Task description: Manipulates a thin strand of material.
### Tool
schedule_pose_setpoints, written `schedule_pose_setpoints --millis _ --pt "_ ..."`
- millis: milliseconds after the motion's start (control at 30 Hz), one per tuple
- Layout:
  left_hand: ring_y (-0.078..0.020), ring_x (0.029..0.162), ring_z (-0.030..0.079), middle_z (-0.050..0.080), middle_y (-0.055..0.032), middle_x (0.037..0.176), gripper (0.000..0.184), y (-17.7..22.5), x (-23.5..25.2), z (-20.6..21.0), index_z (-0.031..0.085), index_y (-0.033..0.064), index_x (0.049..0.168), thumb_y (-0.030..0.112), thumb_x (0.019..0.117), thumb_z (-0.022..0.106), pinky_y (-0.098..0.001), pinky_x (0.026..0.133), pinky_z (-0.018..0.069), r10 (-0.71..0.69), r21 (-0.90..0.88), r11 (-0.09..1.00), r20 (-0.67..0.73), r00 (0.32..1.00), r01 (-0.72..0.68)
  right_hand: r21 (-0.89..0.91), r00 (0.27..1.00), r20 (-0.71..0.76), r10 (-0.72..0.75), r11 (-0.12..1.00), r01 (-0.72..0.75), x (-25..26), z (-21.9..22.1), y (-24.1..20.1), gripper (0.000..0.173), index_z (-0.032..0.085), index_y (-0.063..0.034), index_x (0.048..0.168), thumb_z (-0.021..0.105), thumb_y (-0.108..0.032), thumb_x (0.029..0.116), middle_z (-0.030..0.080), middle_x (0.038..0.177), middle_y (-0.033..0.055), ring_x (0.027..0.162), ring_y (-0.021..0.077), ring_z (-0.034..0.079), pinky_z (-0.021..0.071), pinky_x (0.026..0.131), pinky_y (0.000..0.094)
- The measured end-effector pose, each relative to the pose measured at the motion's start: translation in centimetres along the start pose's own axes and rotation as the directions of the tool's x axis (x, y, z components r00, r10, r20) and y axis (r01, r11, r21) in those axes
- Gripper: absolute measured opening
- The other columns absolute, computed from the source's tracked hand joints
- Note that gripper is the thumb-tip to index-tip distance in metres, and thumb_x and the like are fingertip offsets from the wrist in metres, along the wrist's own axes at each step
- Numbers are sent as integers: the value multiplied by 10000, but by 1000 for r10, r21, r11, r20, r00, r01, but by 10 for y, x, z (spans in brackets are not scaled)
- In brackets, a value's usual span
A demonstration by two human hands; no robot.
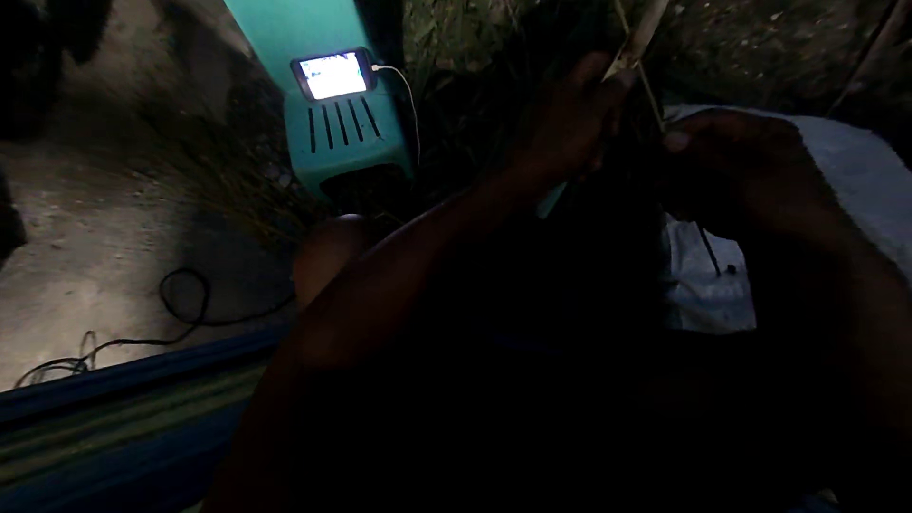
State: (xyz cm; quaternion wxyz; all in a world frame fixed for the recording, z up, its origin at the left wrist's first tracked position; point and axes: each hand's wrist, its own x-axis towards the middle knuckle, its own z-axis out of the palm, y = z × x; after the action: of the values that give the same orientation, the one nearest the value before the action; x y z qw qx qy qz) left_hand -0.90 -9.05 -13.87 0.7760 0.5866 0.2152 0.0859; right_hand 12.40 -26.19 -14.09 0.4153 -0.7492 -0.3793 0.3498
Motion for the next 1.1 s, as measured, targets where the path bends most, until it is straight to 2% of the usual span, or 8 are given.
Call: schedule_pose_setpoints --millis 67,200,333,467,767,933,1100 --pt "-108 548 525 522 -50 788 259 -2 1 -10 505 23 1264 202 1125 380 -229 484 492 19 14 1000 28 999 -19 13 1000 3 8 1000 -8 10 5 -2 215 625 -104 1113 475 -253 1075 602 705 -76 489 9 533 480 437 180" --pt "-114 543 552 556 -51 731 292 -7 7 -31 501 9 1312 195 1127 373 -233 490 503 38 -9 999 61 997 -38 40 1000 25 -3 999 2 27 14 -5 187 638 -130 1063 478 -227 1069 591 678 -94 479 -9 524 469 424 164" --pt "-119 582 560 557 -60 791 368 -8 11 -44 491 17 1428 195 1126 379 -228 503 500 -6 -19 1000 73 997 8 51 996 22 82 995 -83 38 22 -12 157 644 -123 1078 510 -204 1068 584 668 -98 476 -17 524 472 424 158" --pt "-117 569 555 560 -58 778 337 -10 15 -52 524 14 1375 187 1123 383 -227 487 492 24 -26 999 90 996 -21 36 993 29 117 992 -118 45 27 -11 155 649 -127 1072 516 -205 1067 576 656 -92 464 -10 521 481 417 173" --pt "-119 562 549 563 -55 761 336 -7 12 -50 547 26 1356 218 1122 402 -223 479 478 -5 -18 1000 82 997 6 -23 994 37 102 995 -101 46 25 -7 167 648 -101 1089 528 -213 1062 561 651 -77 464 -9 513 474 419 169" --pt "-110 561 548 555 -53 747 334 -5 8 -41 538 18 1343 224 1124 391 -218 491 483 -17 25 1000 87 996 15 -27 998 56 38 999 -37 38 20 -3 171 646 -112 1071 512 -220 1061 561 652 -93 467 -19 516 476 427 159" --pt "-102 555 531 542 -42 770 328 -7 9 -34 553 22 1299 240 1127 378 -213 479 471 -3 -13 1000 8 1000 4 0 993 90 81 997 -81 27 19 -7 181 639 -96 1114 500 -203 1069 577 680 -81 486 -11 532 493 439 167"
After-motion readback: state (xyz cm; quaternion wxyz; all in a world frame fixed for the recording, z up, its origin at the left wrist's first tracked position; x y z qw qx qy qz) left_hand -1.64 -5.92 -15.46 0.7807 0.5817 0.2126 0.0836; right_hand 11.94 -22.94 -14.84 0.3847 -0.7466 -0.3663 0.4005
